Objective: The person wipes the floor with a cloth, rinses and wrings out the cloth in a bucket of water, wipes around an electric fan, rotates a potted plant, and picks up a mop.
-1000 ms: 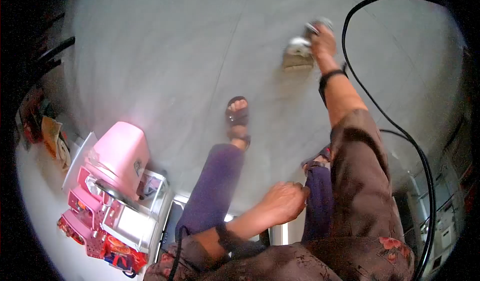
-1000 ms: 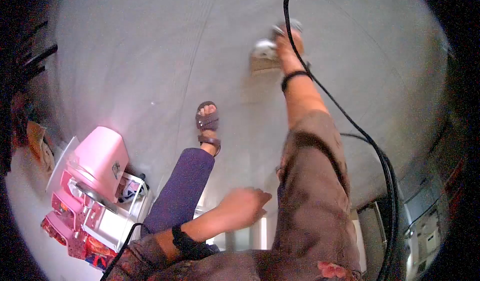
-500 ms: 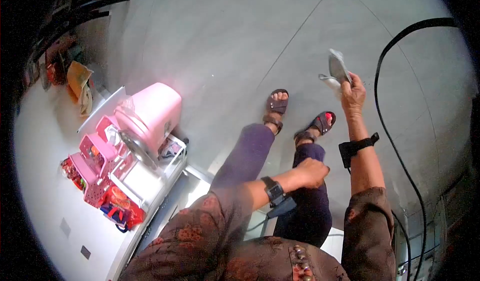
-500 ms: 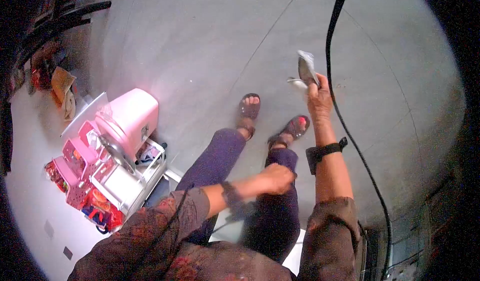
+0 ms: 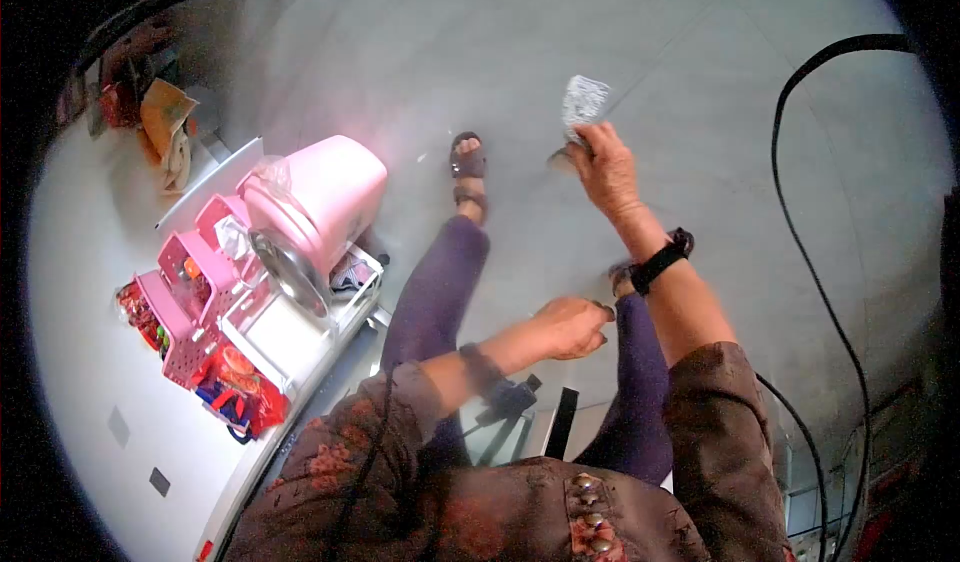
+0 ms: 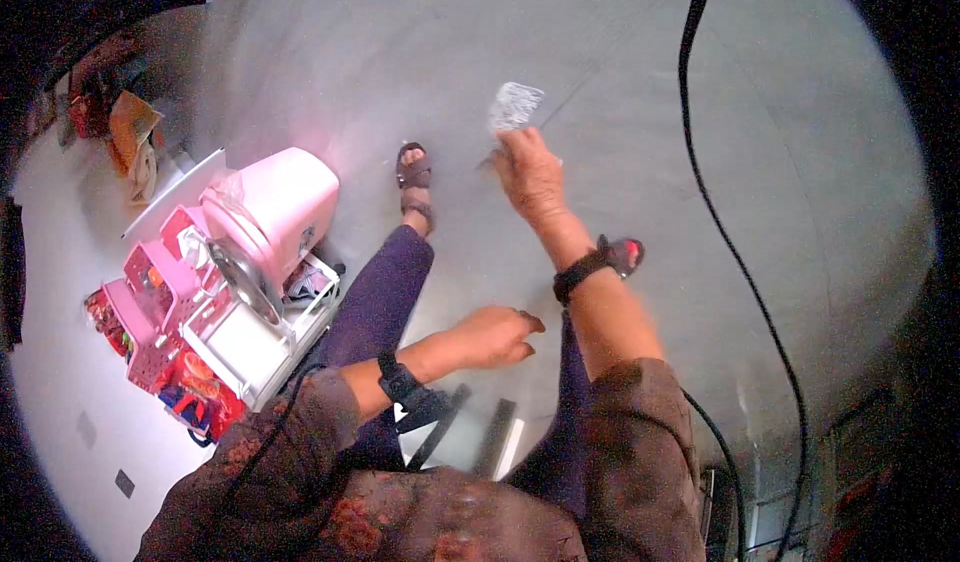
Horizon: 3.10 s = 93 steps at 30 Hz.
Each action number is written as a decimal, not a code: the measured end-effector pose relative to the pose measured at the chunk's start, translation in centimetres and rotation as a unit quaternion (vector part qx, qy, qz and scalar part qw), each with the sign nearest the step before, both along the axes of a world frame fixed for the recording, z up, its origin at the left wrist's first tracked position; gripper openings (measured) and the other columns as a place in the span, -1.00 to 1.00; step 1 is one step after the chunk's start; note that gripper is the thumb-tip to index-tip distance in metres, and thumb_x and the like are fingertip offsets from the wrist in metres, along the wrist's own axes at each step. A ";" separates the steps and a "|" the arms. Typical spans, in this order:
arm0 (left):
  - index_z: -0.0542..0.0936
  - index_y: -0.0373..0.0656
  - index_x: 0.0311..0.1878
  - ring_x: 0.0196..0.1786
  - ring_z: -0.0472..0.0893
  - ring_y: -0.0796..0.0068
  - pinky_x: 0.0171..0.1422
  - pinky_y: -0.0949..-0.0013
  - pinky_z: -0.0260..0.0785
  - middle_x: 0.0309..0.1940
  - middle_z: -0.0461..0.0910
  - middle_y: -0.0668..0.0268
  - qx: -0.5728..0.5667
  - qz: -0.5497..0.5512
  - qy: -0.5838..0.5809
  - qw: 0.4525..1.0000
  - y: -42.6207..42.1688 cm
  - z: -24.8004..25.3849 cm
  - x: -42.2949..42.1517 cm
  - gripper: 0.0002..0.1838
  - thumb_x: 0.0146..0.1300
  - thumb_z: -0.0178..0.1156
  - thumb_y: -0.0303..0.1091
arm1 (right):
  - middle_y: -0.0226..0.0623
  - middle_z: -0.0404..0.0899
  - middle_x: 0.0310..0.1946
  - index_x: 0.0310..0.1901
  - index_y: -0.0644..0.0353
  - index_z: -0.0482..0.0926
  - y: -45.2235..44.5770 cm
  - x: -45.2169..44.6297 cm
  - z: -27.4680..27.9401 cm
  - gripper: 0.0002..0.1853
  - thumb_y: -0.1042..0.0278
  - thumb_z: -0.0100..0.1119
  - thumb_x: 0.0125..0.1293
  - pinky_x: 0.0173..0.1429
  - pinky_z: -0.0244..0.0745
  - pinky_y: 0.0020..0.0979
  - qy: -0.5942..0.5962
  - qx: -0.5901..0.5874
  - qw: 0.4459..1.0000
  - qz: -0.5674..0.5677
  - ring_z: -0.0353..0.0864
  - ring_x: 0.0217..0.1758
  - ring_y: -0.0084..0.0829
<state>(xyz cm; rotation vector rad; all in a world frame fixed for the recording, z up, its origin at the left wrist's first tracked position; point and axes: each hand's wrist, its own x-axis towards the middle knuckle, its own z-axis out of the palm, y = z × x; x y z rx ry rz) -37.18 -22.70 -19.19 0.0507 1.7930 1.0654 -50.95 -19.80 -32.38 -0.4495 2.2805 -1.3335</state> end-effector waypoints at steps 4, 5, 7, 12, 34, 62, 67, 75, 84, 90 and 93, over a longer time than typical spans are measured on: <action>0.53 -0.21 -0.12 -0.14 0.56 0.02 -0.05 0.07 0.39 -0.22 0.57 -0.02 -0.015 -0.020 -0.062 0.998 -5.4 -3.1 2.2 -0.68 0.06 0.08 -0.29 | -0.20 0.47 -0.26 -0.11 0.13 0.49 -10.7 3.0 -2.0 -0.74 0.42 0.16 0.11 -0.20 0.44 -0.22 -0.043 -0.040 0.998 0.023 0.50 -0.26 -0.08; 0.54 -0.21 -0.14 -0.14 0.57 0.06 -0.03 0.08 0.39 -0.24 0.57 0.00 -0.016 -0.049 -0.061 0.997 -6.8 -4.4 2.4 -0.71 0.08 0.05 -0.31 | -0.20 0.47 -0.26 -0.11 0.13 0.49 -13.7 3.6 -2.7 -0.74 0.42 0.16 0.11 -0.20 0.44 -0.22 -0.043 -0.044 0.998 0.025 0.50 -0.26 -0.08; 0.53 -0.13 -0.07 -0.05 0.55 0.11 0.02 0.14 0.40 -0.14 0.58 0.13 -0.044 -0.150 -0.106 0.982 -8.4 -5.7 2.4 -0.71 0.19 0.01 -0.25 | -0.21 0.47 -0.27 -0.11 0.12 0.50 -18.7 5.3 -4.1 -0.74 0.40 0.16 0.12 -0.16 0.44 -0.22 -0.058 -0.086 0.994 0.040 0.50 -0.23 -0.09; 0.50 -0.01 0.01 0.09 0.48 0.27 0.14 0.23 0.32 0.03 0.51 0.26 -0.020 0.152 0.186 0.971 -9.9 -7.9 7.4 -0.65 0.18 0.04 -0.14 | -0.13 0.42 -0.13 -0.03 0.06 0.43 -27.0 7.8 -7.9 -0.65 0.35 0.17 0.11 -0.09 0.41 -0.15 -0.132 -0.035 0.987 0.083 0.48 -0.12 -0.04; 0.45 -0.23 -0.05 -0.09 0.49 0.03 0.00 0.07 0.32 -0.24 0.52 0.09 0.054 -0.116 -0.069 0.989 -16.3 -4.3 -0.7 -0.66 0.08 0.15 -0.37 | -0.23 0.21 0.24 0.04 0.10 0.44 -19.0 0.3 -19.4 -0.60 0.36 0.07 0.11 0.33 0.08 0.00 0.264 0.178 0.935 0.159 0.12 0.34 -0.05; 0.48 -0.19 0.02 -0.10 0.51 -0.04 -0.01 0.11 0.36 -0.18 0.55 0.02 -0.046 -0.131 -0.041 0.989 -12.5 -6.1 -4.3 -0.60 0.10 0.18 -0.28 | -0.20 0.43 -0.12 -0.15 0.04 0.53 1.9 -20.7 -20.3 -0.68 0.41 0.18 -0.04 -0.01 0.49 -0.21 0.158 0.353 0.893 -0.231 0.46 -0.01 -0.15; 0.46 -0.18 0.05 -0.08 0.52 -0.01 -0.02 0.13 0.37 -0.12 0.54 0.02 -0.011 -0.152 -0.020 0.988 -11.9 -6.4 -3.2 -0.59 0.10 0.18 -0.29 | -0.24 0.51 -0.13 -0.11 -0.01 0.56 13.8 -13.6 -20.9 -0.63 0.38 0.22 -0.05 0.04 0.45 -0.23 0.120 0.368 0.827 -0.408 0.49 -0.02 -0.22; 0.46 -0.17 0.05 -0.07 0.56 0.05 -0.05 0.17 0.42 -0.13 0.56 0.05 -0.050 -0.186 -0.062 0.979 -11.2 -7.4 -1.7 -0.60 0.11 0.18 -0.33 | -0.09 0.54 -0.27 -0.10 0.11 0.56 28.9 -5.7 -13.8 -0.59 0.51 -0.07 -0.04 -0.08 0.44 -0.23 0.234 0.267 0.813 -0.462 0.52 -0.20 -0.05; 0.47 -0.17 0.04 -0.08 0.56 0.04 -0.05 0.18 0.41 -0.15 0.56 0.05 -0.074 -0.196 -0.055 0.976 -9.5 -7.3 -2.4 -0.61 0.10 0.19 -0.35 | 0.08 0.57 -0.20 -0.03 0.25 0.53 36.9 -2.3 -18.7 -0.59 0.34 0.04 0.04 -0.02 0.45 -0.18 -0.082 0.404 0.728 -0.549 0.56 -0.09 -0.02; 0.47 -0.19 0.03 -0.10 0.56 0.03 -0.07 0.19 0.42 -0.17 0.56 0.03 -0.050 -0.212 -0.048 0.975 -8.6 -7.7 -1.7 -0.60 0.08 0.20 -0.37 | -0.30 0.51 -0.18 -0.13 -0.09 0.59 29.3 -7.1 -21.2 -0.62 0.52 0.01 0.00 -0.08 0.40 -0.24 0.145 0.368 0.858 -0.329 0.48 -0.11 -0.17; 0.46 -0.19 0.03 -0.10 0.57 0.03 -0.07 0.20 0.43 -0.16 0.56 0.03 -0.056 -0.226 -0.053 0.971 -8.1 -7.8 -2.0 -0.60 0.08 0.20 -0.39 | -0.38 0.41 -0.22 -0.16 -0.24 0.60 26.8 -4.3 -19.9 -0.54 0.61 -0.04 -0.01 -0.14 0.33 -0.23 0.164 0.370 0.888 -0.217 0.44 -0.10 -0.29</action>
